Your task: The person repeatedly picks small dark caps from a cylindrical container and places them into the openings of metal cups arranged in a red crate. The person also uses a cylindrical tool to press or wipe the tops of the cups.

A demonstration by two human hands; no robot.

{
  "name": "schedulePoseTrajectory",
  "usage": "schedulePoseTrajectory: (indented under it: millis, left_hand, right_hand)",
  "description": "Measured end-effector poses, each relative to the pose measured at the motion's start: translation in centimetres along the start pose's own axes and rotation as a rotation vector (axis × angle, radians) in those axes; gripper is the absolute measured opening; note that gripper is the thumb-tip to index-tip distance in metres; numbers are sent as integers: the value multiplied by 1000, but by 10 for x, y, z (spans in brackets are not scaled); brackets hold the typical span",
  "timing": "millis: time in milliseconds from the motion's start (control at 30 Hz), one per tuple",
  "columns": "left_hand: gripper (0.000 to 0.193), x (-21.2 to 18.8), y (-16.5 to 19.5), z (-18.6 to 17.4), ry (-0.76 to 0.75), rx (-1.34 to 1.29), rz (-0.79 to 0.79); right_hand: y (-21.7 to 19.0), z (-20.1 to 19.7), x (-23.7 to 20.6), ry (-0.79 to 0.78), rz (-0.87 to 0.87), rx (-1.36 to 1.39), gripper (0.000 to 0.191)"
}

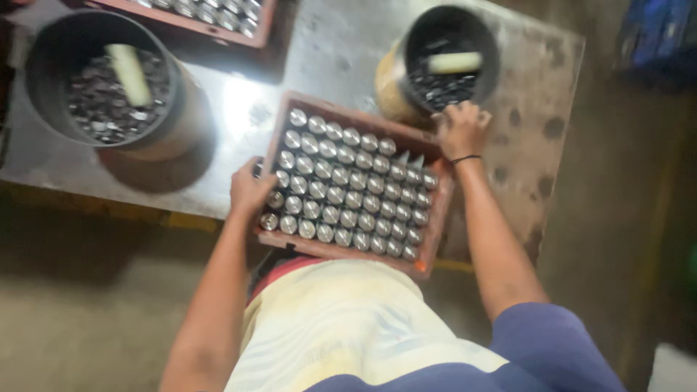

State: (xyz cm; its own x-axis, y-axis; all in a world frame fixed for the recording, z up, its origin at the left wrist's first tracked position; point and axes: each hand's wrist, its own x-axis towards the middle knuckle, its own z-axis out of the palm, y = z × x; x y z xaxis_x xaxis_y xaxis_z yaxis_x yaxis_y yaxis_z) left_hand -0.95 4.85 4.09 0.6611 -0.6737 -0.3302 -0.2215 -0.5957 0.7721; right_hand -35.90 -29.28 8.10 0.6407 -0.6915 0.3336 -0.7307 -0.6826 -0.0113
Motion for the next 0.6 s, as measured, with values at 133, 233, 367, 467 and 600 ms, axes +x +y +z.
schedulePoseTrajectory:
  millis: [133,233,367,467,600]
  left_hand:
    - [44,-8,-2,-3,-56,-216,65]
    - [40,-15,-1,-11,-43,-178,27]
    - [37,-20,2,-17,-52,-111,85]
    - [35,-19,1,-17,-92,-131,-119]
    - [40,-5,-10,-15,-209,-468,-242]
  right_hand:
    - [51,-17,-87,71,166,-120,29]
    - [66,-33,-145,93,301,-174,38]
    - [65,-59,-212,51,347,-234,38]
    - [56,-76,-249,23,348,-231,38]
    - [43,-94,-282,16,427,-178,37]
